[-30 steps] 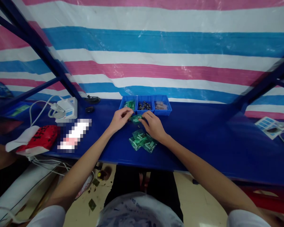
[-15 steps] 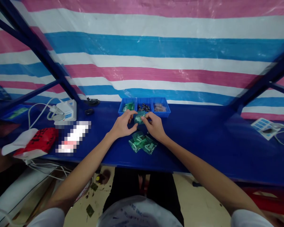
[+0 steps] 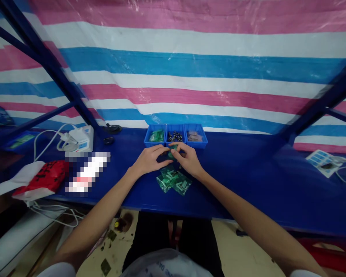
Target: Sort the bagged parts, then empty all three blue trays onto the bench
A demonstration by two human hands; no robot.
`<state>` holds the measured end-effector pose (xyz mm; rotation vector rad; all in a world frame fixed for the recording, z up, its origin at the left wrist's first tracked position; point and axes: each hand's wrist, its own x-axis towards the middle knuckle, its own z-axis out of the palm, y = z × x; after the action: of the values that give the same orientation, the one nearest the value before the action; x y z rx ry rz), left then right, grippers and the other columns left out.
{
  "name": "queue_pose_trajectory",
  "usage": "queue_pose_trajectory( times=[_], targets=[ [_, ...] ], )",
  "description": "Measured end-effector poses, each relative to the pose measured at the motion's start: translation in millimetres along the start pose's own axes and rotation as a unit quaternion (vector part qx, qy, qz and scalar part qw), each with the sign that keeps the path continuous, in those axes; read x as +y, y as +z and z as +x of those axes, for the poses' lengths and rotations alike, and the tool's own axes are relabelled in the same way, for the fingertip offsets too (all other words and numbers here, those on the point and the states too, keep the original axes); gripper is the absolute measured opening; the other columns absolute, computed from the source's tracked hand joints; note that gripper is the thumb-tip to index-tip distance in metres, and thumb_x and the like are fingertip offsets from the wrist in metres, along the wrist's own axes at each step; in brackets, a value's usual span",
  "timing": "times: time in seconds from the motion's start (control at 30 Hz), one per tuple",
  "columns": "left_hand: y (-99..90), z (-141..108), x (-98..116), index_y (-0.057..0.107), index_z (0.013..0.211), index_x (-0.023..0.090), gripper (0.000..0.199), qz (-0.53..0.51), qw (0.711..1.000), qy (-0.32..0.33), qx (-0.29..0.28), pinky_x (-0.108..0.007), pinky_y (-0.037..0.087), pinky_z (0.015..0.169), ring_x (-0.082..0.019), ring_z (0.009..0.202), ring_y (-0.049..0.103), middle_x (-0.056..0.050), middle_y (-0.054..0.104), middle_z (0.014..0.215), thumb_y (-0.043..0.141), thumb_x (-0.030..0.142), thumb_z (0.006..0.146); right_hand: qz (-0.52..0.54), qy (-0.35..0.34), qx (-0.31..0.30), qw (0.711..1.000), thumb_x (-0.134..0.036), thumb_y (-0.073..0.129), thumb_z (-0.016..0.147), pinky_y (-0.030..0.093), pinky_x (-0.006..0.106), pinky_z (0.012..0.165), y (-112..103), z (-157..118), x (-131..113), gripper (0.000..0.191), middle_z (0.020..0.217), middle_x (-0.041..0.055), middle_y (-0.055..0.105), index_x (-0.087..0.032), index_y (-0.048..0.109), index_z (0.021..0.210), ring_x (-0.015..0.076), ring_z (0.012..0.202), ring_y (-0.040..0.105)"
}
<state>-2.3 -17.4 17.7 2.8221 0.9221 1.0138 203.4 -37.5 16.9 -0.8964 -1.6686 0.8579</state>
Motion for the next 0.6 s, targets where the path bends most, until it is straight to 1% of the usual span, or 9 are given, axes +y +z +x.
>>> queue_pose_trajectory(
  times=[0.07, 0.13, 0.17, 0.2, 0.27, 0.33, 0.4, 0.5, 0.6],
  targets=[
    [1.6, 0, -1, 0.067, 0.11, 0.017, 0.031, -0.002, 1.0, 0.002, 0.008, -0.028, 0.053, 0.069, -0.018, 0.082, 0.067, -0.006, 0.07, 0.095, 0.053, 0.043, 0.101, -0.009, 0.012, 0.002, 1.0, -0.05, 0.059, 0.094, 0.05, 0.028, 0.06, -3, 2, 2, 0.039, 0.109, 0.0096, 0.069, -0.019, 0.058, 0.07, 0.0201, 0.085, 0.066],
    [2.9, 0, -3, 0.068, 0.103, 0.017, 0.027, 0.002, 1.0, 0.001, 0.013, -0.028, 0.053, 0.07, -0.017, 0.081, 0.067, -0.006, 0.07, 0.091, 0.049, 0.036, 0.103, -0.025, 0.021, 0.005, 0.999, -0.051, 0.054, 0.097, 0.048, 0.029, 0.058, -7, 5, 4, 0.041, 0.091, 0.0057, 0.068, -0.019, 0.062, 0.073, 0.0153, 0.066, 0.06],
    [3.3, 0, -4, 0.068, 0.1, 0.017, 0.027, 0.007, 1.0, -0.003, 0.014, -0.028, 0.052, 0.071, -0.017, 0.081, 0.067, -0.006, 0.07, 0.089, 0.047, 0.034, 0.104, -0.029, 0.025, 0.006, 0.999, -0.051, 0.054, 0.097, 0.047, 0.029, 0.058, -9, 5, 6, 0.04, 0.082, 0.0036, 0.066, -0.019, 0.064, 0.075, 0.0142, 0.061, 0.057],
    [3.4, 0, -5, 0.068, 0.097, 0.017, 0.027, 0.011, 1.0, -0.007, 0.015, -0.028, 0.052, 0.071, -0.017, 0.08, 0.067, -0.006, 0.07, 0.087, 0.046, 0.033, 0.104, -0.03, 0.03, 0.006, 0.999, -0.05, 0.054, 0.096, 0.047, 0.029, 0.058, -10, 6, 7, 0.038, 0.076, 0.0019, 0.064, -0.019, 0.065, 0.076, 0.014, 0.059, 0.055],
    [3.0, 0, -6, 0.067, 0.099, 0.017, 0.025, 0.015, 0.999, -0.025, 0.025, -0.029, 0.053, 0.072, -0.018, 0.082, 0.068, -0.006, 0.071, 0.089, 0.048, 0.032, 0.103, -0.024, 0.041, 0.009, 0.999, -0.048, 0.059, 0.094, 0.046, 0.029, 0.057, -10, 6, 7, 0.032, 0.072, 0.0008, 0.063, -0.02, 0.068, 0.082, 0.0146, 0.058, 0.055],
    [2.3, 0, -7, 0.065, 0.11, 0.017, 0.022, 0.008, 0.998, -0.05, 0.048, -0.029, 0.054, 0.072, -0.018, 0.081, 0.069, -0.006, 0.072, 0.092, 0.05, 0.031, 0.101, -0.012, 0.048, 0.018, 0.999, -0.043, 0.062, 0.09, 0.047, 0.029, 0.055, -8, 6, 6, 0.026, 0.075, 0.0014, 0.066, -0.019, 0.07, 0.088, 0.0147, 0.058, 0.056],
    [1.5, -1, -7, 0.057, 0.127, 0.018, 0.03, -0.01, 0.995, -0.074, 0.063, -0.029, 0.054, 0.074, -0.017, 0.08, 0.069, -0.005, 0.072, 0.095, 0.051, 0.026, 0.099, -0.003, 0.049, 0.034, 0.998, -0.038, 0.062, 0.088, 0.047, 0.029, 0.055, -6, 6, 6, 0.021, 0.075, 0.0014, 0.067, -0.019, 0.071, 0.09, 0.0143, 0.056, 0.056],
    [0.3, -1, -6, 0.044, 0.142, 0.021, 0.048, -0.038, 0.994, -0.089, 0.053, -0.028, 0.055, 0.075, -0.016, 0.08, 0.069, -0.002, 0.071, 0.093, 0.052, 0.02, 0.094, 0.006, 0.047, 0.052, 0.998, -0.031, 0.06, 0.086, 0.047, 0.029, 0.055, -6, 6, 8, 0.017, 0.078, 0.0018, 0.068, -0.019, 0.071, 0.092, 0.0138, 0.055, 0.057],
    [-0.7, -1, -6, 0.044, 0.141, 0.022, 0.051, -0.042, 0.996, -0.076, 0.029, -0.029, 0.055, 0.075, -0.018, 0.086, 0.069, -0.003, 0.07, 0.096, 0.058, 0.024, 0.092, 0.022, 0.041, 0.053, 0.998, -0.022, 0.057, 0.082, 0.048, 0.03, 0.056, -7, 7, 15, 0.018, 0.076, 0.0006, 0.067, -0.019, 0.07, 0.093, 0.0135, 0.055, 0.057]
  ],
)
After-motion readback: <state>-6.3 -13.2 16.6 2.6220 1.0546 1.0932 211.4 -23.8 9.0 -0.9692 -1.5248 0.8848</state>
